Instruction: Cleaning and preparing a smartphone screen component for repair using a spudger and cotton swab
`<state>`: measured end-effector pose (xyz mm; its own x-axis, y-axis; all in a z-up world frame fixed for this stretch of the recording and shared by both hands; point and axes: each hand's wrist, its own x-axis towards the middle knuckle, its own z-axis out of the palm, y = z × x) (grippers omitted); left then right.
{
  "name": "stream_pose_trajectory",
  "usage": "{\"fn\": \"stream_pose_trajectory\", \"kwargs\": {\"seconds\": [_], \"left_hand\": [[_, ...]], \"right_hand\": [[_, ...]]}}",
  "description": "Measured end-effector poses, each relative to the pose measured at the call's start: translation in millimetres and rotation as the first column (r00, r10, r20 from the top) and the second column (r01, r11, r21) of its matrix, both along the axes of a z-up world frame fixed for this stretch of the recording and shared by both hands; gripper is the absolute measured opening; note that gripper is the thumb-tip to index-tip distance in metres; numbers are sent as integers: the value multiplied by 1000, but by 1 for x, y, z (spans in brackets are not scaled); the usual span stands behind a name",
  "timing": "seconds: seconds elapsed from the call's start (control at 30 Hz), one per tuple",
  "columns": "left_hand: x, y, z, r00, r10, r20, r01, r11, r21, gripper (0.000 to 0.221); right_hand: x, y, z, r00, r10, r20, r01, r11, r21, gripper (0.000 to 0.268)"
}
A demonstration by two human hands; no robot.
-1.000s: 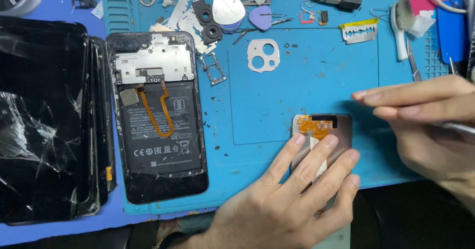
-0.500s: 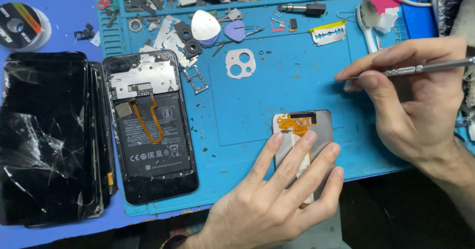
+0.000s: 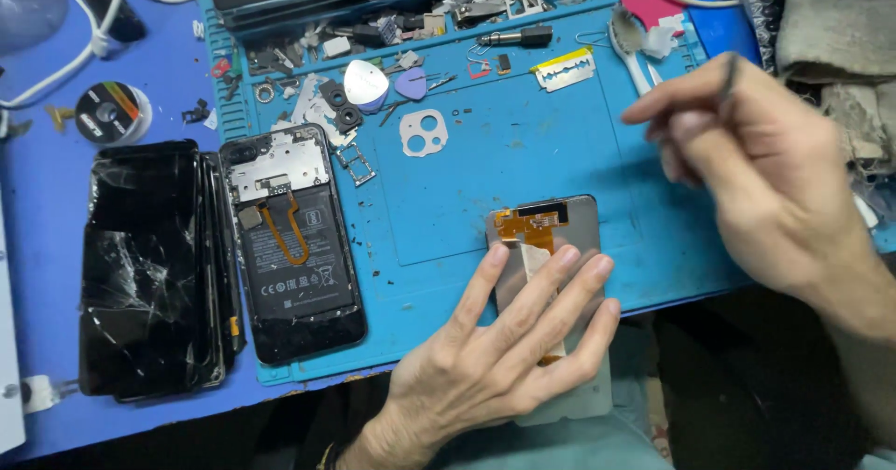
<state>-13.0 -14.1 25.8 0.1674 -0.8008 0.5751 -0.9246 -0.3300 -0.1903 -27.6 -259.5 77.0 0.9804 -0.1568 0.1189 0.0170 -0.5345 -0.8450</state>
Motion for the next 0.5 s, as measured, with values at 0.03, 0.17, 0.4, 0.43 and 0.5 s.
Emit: {"fn": "stream_pose_trajectory", "kwargs": {"seconds": [0.03, 0.17, 0.4, 0.43, 0.5], "left_hand": [[0, 0, 2, 1000, -4, 12, 4, 1000, 1, 22], [-6, 2, 7, 998, -9, 57, 7, 999, 42, 25], [-19, 10, 21, 999, -24, -38, 30, 985, 168, 50], [-24, 18, 22, 999, -33, -24, 36, 986, 162, 50], [-34, 31, 19, 978, 16, -209, 22, 983, 181, 50]], "right_hand": [[-1, 2, 4, 1000, -4, 12, 4, 1000, 1, 25], [3, 11, 13, 967, 223, -123, -249, 928, -277, 33], [11, 9, 10, 895, 222, -387, -199, 975, 98, 22], [9, 8, 6, 902, 212, -376, -193, 977, 89, 22], [4, 2, -4, 931, 202, -305, -165, 976, 143, 21]]}}
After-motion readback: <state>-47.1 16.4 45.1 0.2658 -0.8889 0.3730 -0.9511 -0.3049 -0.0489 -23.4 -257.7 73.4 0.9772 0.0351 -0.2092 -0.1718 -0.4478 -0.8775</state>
